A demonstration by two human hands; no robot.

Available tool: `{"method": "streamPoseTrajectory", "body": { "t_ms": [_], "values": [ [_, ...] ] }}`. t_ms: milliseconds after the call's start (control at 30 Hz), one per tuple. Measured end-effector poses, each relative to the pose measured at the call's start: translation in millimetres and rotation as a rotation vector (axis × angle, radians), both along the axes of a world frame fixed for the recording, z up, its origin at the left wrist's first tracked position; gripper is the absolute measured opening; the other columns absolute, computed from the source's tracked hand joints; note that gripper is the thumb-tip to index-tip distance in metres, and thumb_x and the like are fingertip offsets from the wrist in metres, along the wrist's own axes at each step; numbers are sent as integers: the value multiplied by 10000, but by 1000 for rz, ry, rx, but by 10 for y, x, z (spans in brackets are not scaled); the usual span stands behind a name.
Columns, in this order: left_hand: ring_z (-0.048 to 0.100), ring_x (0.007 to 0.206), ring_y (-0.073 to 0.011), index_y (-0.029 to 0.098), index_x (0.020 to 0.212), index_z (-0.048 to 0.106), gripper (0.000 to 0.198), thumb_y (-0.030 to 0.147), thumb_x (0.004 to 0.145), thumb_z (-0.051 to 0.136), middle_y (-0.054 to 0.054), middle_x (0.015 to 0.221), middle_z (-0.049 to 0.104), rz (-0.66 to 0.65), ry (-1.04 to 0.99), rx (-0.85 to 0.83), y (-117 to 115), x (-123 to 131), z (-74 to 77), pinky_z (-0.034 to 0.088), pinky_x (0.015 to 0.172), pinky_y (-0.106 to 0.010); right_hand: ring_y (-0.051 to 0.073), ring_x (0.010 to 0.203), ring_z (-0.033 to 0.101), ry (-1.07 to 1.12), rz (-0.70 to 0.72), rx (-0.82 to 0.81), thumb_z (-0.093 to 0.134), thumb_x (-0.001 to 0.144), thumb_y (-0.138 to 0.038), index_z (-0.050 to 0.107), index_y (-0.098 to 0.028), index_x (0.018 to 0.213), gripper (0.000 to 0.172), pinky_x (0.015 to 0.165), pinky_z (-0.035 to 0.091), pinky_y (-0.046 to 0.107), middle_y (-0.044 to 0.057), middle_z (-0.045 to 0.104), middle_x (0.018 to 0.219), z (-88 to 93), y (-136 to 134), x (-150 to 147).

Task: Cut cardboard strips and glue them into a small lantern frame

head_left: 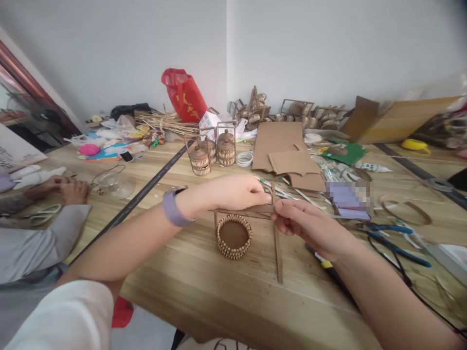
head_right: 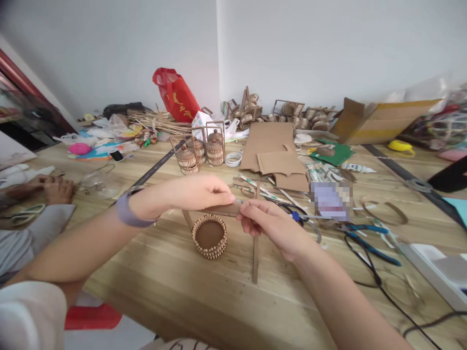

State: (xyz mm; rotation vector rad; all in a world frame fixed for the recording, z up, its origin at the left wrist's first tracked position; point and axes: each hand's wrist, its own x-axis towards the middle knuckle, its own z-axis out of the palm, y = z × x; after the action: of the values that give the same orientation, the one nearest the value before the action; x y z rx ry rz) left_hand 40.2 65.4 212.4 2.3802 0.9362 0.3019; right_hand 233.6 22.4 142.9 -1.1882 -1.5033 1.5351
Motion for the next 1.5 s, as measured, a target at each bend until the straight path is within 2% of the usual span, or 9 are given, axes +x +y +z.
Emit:
{"method": "streamPoseTrajectory", "body": {
  "t_ms": [167, 400, 533, 667, 867, 1067, 1133, 1267, 1500],
  "values": [
    [350, 462, -102, 185, 529, 600, 390, 363, 870, 537, 41, 483, 439, -58, 126, -194, 103, 68, -27, 262, 522, -274, 112, 548, 434, 2, 8, 27, 635, 777, -520, 552, -200, 683, 344, 524, 330, 265, -17, 533, 575, -6, 3, 3],
    [390, 477, -101, 171, 591, 630, 362, 367, 875, 517, 19, 540, 530, -68, 148, -309, 95, 84, -104, 277, 515, -261, 118, 557, 449, -37, 48, 41, 633, 765, -516, 547, -202, 696, 333, 535, 342, 273, -14, 527, 597, -4, 10, -6],
    [396, 467, -104, 175, 608, 652, 337, 333, 875, 521, 25, 531, 542, -60, 146, -279, 101, 38, -57, 282, 514, -263, 116, 548, 437, -28, 41, 29, 640, 753, -516, 539, -206, 686, 333, 527, 347, 271, -13, 526, 577, 13, 6, -13],
    [523, 577, -131, 182, 720, 730, 269, 330, 871, 563, -8, 665, 661, 118, -6, -148, 111, -267, -76, 344, 565, -249, 122, 547, 446, -53, 21, 53, 621, 766, -536, 529, -212, 683, 347, 528, 359, 278, -7, 540, 583, 30, 4, 12],
    [622, 827, -190, 201, 860, 760, 352, 538, 810, 671, -58, 893, 729, 225, -341, -370, 14, -875, -450, 443, 764, -280, 128, 544, 461, -166, 68, 100, 593, 782, -603, 551, -217, 700, 397, 521, 372, 281, -1, 561, 596, 102, 40, 37],
    [619, 848, -196, 163, 809, 718, 556, 707, 690, 707, -68, 856, 703, 147, -639, -520, -93, -891, -829, 446, 853, -312, 134, 546, 474, -362, 183, 141, 570, 781, -661, 581, -225, 711, 441, 484, 379, 273, 11, 583, 623, 352, 137, 20],
    [602, 791, -182, 160, 785, 692, 566, 717, 690, 699, -52, 795, 683, 123, -696, -567, -101, -825, -891, 444, 802, -295, 147, 551, 485, -541, 254, 216, 523, 810, -658, 603, -235, 760, 433, 455, 357, 272, 22, 597, 652, 481, 169, -5],
    [540, 711, -155, 157, 711, 664, 606, 759, 649, 695, -35, 737, 637, 132, -756, -585, -118, -729, -943, 417, 704, -263, 164, 550, 519, -947, 380, 572, 481, 876, -529, 626, -244, 744, 345, 479, 331, 293, 34, 613, 637, 691, 175, -179],
    [519, 655, -140, 161, 737, 641, 525, 662, 645, 768, -33, 736, 612, 268, -887, -663, -153, -717, -1050, 394, 610, -248, 247, 696, 629, -1310, 256, 1033, 602, 879, -417, 649, -225, 787, 218, 616, 366, 352, 69, 695, 757, 712, 67, -605]
  ]
}}
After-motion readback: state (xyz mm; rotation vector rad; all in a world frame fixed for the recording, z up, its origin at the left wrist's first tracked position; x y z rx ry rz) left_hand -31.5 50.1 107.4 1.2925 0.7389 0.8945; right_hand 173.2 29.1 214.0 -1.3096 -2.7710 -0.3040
